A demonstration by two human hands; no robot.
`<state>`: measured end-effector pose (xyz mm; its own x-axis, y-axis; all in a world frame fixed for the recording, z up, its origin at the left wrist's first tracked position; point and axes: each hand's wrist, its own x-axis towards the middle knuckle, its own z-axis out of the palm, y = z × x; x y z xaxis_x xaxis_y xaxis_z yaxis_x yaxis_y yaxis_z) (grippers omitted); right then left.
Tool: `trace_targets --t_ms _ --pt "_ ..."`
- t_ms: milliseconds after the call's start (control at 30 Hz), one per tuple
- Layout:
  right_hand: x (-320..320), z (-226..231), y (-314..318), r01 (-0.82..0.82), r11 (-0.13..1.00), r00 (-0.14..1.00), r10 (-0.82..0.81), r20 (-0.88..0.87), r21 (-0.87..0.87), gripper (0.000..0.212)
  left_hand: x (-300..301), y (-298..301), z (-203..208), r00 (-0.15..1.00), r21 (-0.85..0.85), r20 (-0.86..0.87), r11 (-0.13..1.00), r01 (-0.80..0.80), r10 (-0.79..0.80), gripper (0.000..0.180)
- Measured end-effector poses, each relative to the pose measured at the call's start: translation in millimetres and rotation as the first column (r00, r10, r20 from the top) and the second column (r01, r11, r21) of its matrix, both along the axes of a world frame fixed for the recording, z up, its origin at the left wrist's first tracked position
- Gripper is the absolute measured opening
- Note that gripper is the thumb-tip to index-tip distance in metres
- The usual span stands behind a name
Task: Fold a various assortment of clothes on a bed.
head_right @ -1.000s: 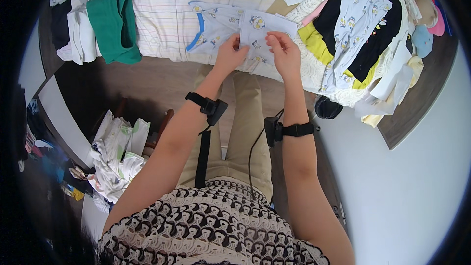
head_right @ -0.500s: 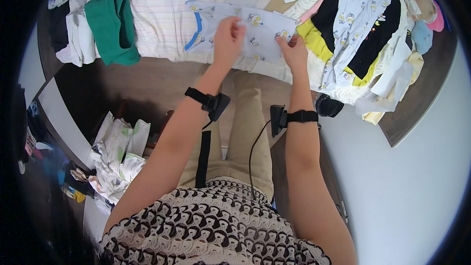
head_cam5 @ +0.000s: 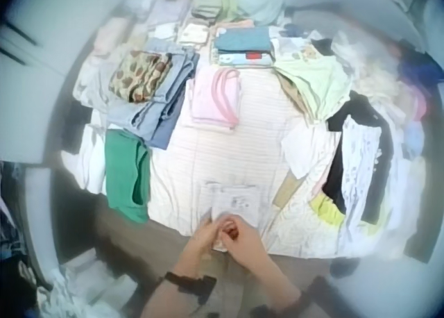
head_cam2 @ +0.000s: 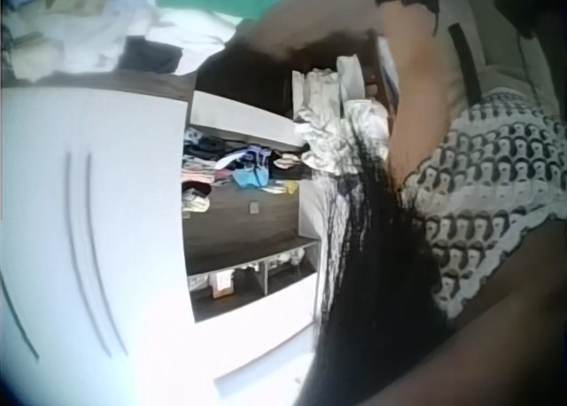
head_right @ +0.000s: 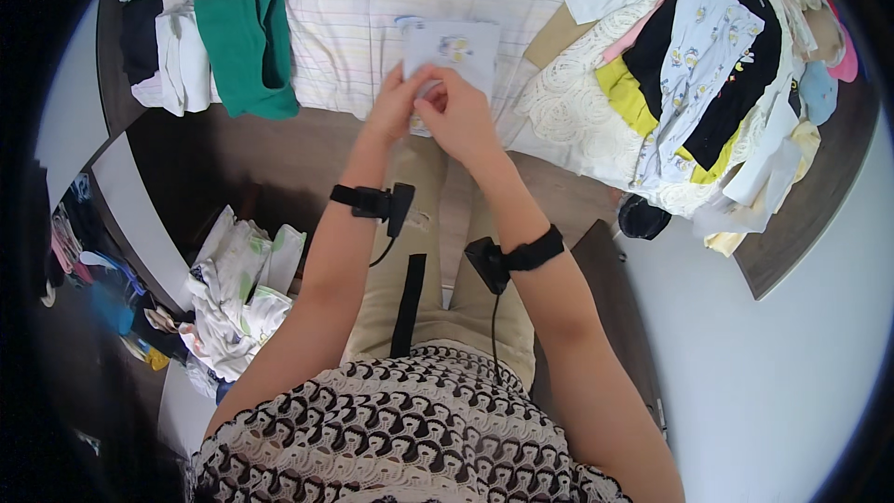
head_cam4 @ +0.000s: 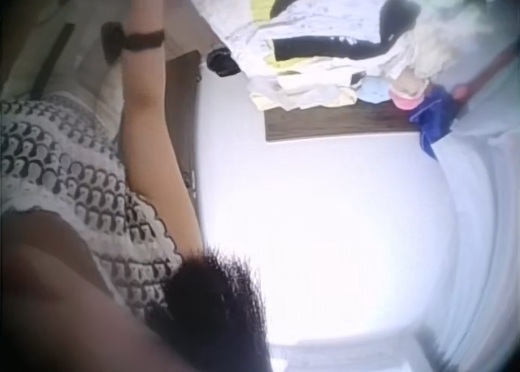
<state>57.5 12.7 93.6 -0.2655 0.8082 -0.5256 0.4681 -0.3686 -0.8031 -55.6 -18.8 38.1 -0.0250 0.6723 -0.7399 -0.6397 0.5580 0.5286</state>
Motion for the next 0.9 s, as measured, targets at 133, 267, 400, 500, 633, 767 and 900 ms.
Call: trace_targets --t_ms 133,267,400,500,633,767,900 --pt "-2 -19 -2 -0.027 0.999 0.999 0.026 0.037 0.031 0.023 -39 -11 -38 0.987 0.008 -0.158 1.000 0.020 -0.018 0.032" --pt "27 -54 0 0.060 0.987 0.971 -0.093 0.221 0.151 0.034 -51 -11 -47 0.824 0.007 -0.566 1.000 0.021 -0.013 0.026" --pt "45 -95 14 0.128 0.990 0.985 -0.120 0.127 -0.056 0.049 -21 -3 -38 0.609 0.051 -0.793 0.995 0.084 -0.011 0.029" --pt "-17 -39 12 0.086 0.991 0.994 -0.079 0.073 -0.103 0.045 -11 -8 -3 0.908 0.129 -0.398 0.971 0.199 -0.133 0.041" --pt "-63 -1 13 -0.056 0.929 0.989 0.002 0.147 0.367 0.038 -30 30 35 0.995 0.146 -0.078 0.988 -0.050 0.062 0.044" --pt "-96 19 17 -0.209 0.849 0.965 0.099 0.242 0.486 0.040 -79 41 20 0.973 0.123 0.145 0.972 -0.200 0.182 0.037" --pt "-112 19 14 -0.306 0.813 0.950 0.226 0.215 0.496 0.035 -124 25 -27 0.864 0.081 0.274 0.885 -0.458 0.422 0.033"
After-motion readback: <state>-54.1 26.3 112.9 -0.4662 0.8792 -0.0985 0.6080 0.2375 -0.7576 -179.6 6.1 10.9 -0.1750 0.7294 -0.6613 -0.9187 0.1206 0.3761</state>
